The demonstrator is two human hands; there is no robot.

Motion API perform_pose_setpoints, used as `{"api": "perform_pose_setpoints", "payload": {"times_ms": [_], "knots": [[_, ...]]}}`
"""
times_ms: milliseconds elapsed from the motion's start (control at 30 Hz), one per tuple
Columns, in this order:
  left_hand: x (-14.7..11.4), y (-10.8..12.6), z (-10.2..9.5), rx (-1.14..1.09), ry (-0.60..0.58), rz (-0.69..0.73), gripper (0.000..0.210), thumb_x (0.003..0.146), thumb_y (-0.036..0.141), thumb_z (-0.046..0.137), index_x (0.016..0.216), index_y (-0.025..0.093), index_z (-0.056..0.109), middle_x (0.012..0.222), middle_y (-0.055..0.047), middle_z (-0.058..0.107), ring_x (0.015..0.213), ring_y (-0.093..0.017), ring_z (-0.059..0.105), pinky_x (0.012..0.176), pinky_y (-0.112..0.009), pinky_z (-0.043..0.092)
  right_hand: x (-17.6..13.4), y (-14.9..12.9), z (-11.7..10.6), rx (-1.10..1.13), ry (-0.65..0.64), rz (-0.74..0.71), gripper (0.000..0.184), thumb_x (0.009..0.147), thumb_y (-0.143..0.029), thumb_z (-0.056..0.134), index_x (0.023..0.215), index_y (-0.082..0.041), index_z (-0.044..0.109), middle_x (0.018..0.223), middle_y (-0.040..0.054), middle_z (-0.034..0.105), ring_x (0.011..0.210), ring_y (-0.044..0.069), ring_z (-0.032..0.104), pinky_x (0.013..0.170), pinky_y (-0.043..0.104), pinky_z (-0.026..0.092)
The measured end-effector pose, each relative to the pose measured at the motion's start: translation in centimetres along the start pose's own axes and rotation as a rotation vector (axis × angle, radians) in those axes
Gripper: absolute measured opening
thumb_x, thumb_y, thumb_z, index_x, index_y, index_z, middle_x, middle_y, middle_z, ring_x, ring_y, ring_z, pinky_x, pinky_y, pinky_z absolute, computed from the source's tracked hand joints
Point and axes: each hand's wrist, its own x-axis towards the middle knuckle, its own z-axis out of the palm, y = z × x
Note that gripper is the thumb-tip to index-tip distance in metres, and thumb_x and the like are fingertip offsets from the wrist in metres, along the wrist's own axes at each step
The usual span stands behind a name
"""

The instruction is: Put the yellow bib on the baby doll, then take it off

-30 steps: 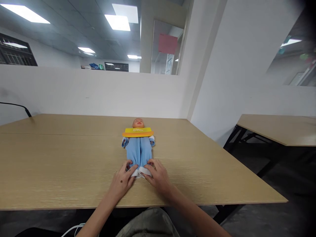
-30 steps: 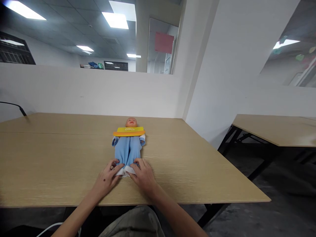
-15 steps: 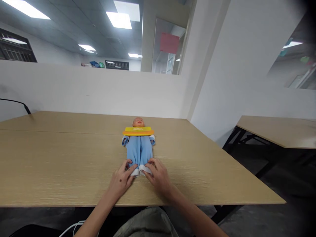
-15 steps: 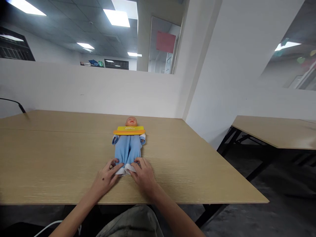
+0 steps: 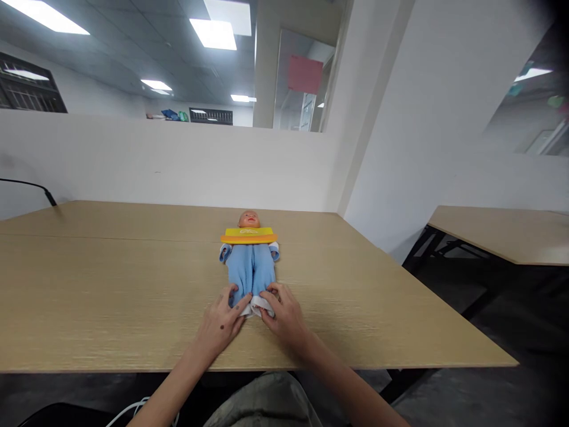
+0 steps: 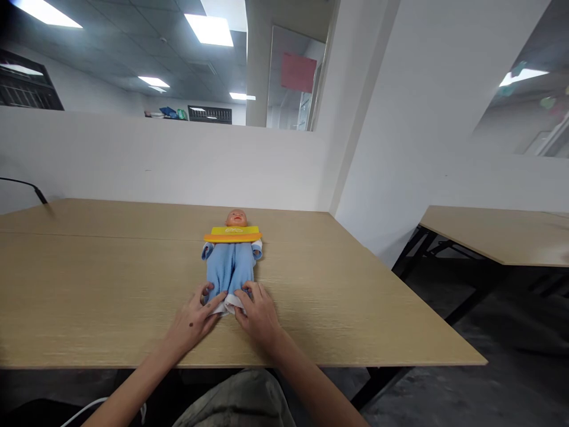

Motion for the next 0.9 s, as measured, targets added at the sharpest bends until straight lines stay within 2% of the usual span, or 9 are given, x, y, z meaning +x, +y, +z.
{"api": "perform_pose_setpoints", "payload": {"times_ms": [100, 200, 367, 600, 733, 900], "knots": [[0.4, 0.5, 0.0, 0.017, 0.048, 0.037, 0.039, 0.085, 0.017, 0.054, 0.123, 0.023, 0.06, 0.127, -0.019, 0.046, 0.109, -0.03, 0.054, 0.081, -0.042, 0.053, 0.0, -0.1, -0.1, -0.019, -0.005, -0.002, 0.034, 0.078, -0.013, 0.061, 0.111, -0.02, 0.061, 0.111, 0.012, 0.055, 0.101, 0.025, 0.052, 0.084, 0.039, 0.05], [0.9, 1.5, -0.2, -0.018, 0.103, 0.02, 0.035, 0.083, 0.019, 0.056, 0.118, 0.018, 0.062, 0.127, -0.02, 0.046, 0.112, -0.031, 0.052, 0.085, -0.043, 0.051, 0.0, -0.2, -0.2, -0.026, -0.014, 0.025, 0.029, 0.08, -0.016, 0.061, 0.109, -0.02, 0.061, 0.112, 0.0124, 0.055, 0.102, 0.025, 0.051, 0.085, 0.039, 0.05], [1.4, 2.8, -0.5, -0.084, 0.16, -0.063, 0.025, 0.085, 0.027, 0.057, 0.106, 0.016, 0.065, 0.12, -0.018, 0.049, 0.102, -0.028, 0.054, 0.085, -0.043, 0.051, 0.0, -0.2, -0.2, -0.017, -0.031, 0.053, 0.025, 0.082, -0.021, 0.062, 0.107, -0.018, 0.062, 0.113, 0.0132, 0.055, 0.105, 0.025, 0.051, 0.086, 0.039, 0.05], [1.4, 2.7, -0.5, -0.129, 0.156, -0.057, 0.019, 0.091, 0.017, 0.048, 0.101, 0.017, 0.064, 0.112, -0.013, 0.054, 0.098, -0.023, 0.053, 0.08, -0.037, 0.051, 0.1, -0.2, -0.2, -0.022, -0.036, 0.062, 0.024, 0.082, -0.023, 0.064, 0.106, -0.018, 0.062, 0.112, 0.0131, 0.055, 0.104, 0.025, 0.052, 0.087, 0.039, 0.05], [1.5, 2.7, -0.7, -0.128, 0.191, -0.046, 0.027, 0.089, 0.005, 0.042, 0.097, 0.018, 0.064, 0.106, -0.011, 0.058, 0.093, -0.021, 0.053, 0.079, -0.035, 0.049, 0.0, -0.2, -0.2, -0.039, -0.028, 0.06, 0.022, 0.082, -0.022, 0.064, 0.104, -0.019, 0.062, 0.111, 0.0126, 0.056, 0.103, 0.025, 0.052, 0.085, 0.039, 0.05], [1.8, 3.7, -0.6, -0.115, 0.217, -0.044, 0.02, 0.089, 0.009, 0.044, 0.091, 0.017, 0.063, 0.099, -0.01, 0.061, 0.087, -0.021, 0.054, 0.076, -0.035, 0.047, 0.1, -0.1, -0.1, -0.012, -0.006, 0.047, 0.022, 0.086, -0.023, 0.058, 0.107, -0.021, 0.063, 0.11, 0.0121, 0.056, 0.102, 0.023, 0.054, 0.085, 0.038, 0.05]]}}
